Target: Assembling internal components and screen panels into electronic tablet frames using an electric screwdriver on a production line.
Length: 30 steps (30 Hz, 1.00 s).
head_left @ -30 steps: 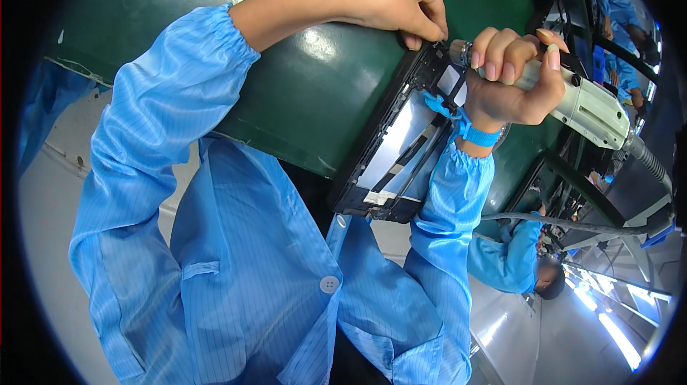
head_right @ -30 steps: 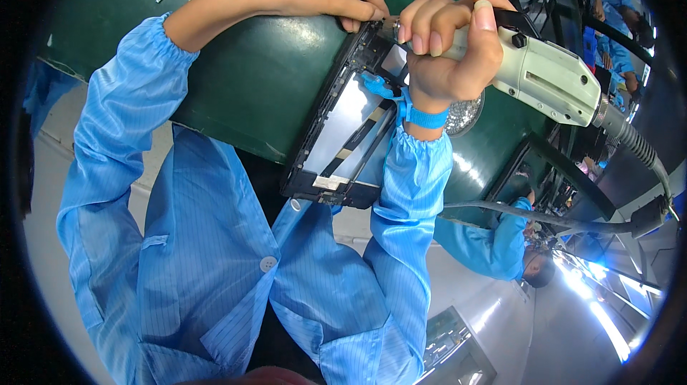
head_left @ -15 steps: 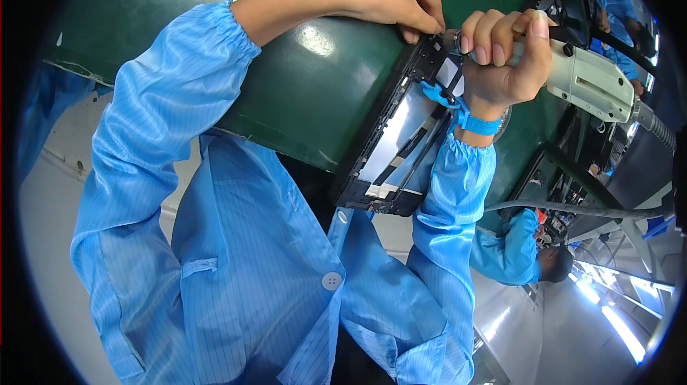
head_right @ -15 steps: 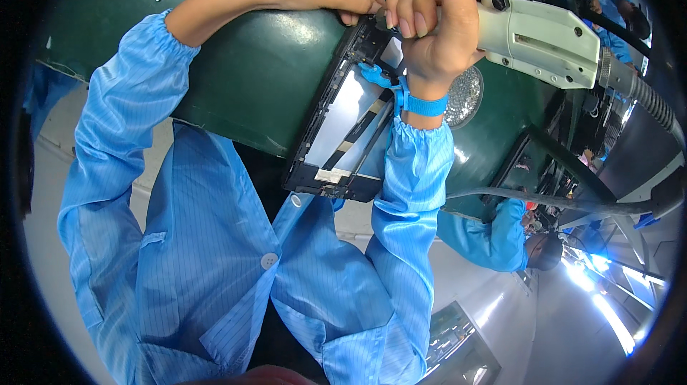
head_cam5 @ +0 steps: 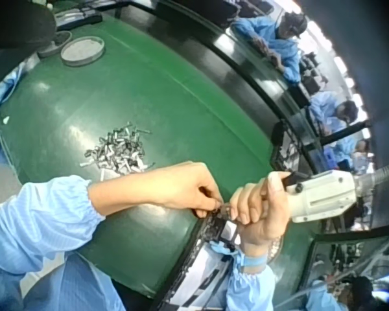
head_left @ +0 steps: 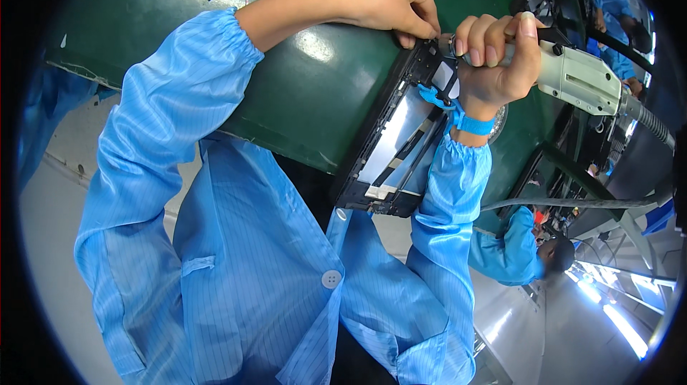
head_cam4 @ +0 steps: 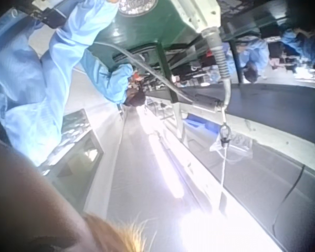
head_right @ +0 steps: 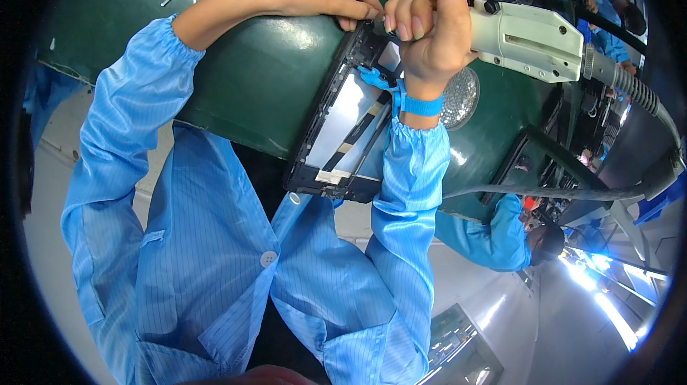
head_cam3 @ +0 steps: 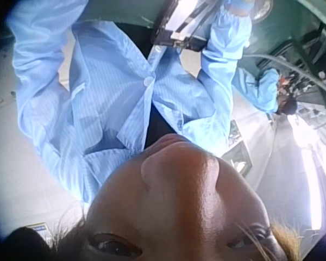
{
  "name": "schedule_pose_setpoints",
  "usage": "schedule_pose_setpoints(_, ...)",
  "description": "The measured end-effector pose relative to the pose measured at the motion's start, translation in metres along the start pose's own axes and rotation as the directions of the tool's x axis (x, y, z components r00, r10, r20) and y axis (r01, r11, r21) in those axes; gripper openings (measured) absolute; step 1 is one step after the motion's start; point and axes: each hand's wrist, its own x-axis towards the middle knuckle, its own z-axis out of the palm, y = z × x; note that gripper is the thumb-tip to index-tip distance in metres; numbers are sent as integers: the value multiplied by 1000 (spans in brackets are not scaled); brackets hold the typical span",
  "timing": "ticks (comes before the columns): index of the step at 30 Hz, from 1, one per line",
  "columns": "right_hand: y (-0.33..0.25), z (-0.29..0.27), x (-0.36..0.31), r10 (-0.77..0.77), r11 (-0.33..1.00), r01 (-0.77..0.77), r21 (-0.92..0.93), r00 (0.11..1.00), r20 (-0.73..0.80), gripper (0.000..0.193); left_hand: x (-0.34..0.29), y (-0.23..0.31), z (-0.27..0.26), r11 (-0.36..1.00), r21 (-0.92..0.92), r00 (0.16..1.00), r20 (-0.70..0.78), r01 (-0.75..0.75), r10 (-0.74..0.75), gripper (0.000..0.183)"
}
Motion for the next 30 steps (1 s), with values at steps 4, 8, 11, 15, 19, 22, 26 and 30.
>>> schedule_pose_setpoints(4,4,-2,0,-19,997,19,78,1000,-1,33,-5,6,0,1000,-7,1000,-26,-7,7,24)
schedule_pose_setpoints(8,9,-7,5,-15,1000,14,-20,1000,-22,36,-10,21,-6,999,5,998,34,51,-51,33)
schedule_pose_setpoints(11,5,-6,3,-33,999,31,-38,998,-53,40,-31,19,24,816,577,889,-357,-32,287,30)
schedule_pose_setpoints(15,8,-5,2,-37,999,39,20,994,-106,29,-131,74,114,717,687,976,-52,-118,211,63)
schedule_pose_setpoints(19,-3,-27,-5,-101,994,105,33,988,-121,33,-147,64,139,584,805,978,-21,-107,209,74)
schedule_pose_setpoints(22,-36,-48,-19,-99,994,105,14,967,-234,31,-144,62,124,568,820,988,-18,-73,153,77)
schedule_pose_setpoints(26,-66,-97,-47,-131,991,120,-53,900,-415,27,-120,64,92,511,859,983,-55,-43,176,76)
schedule_pose_setpoints(30,-71,-158,-80,-237,969,239,-66,817,-526,21,-51,41,32,359,927,951,-8,-108,309,74)
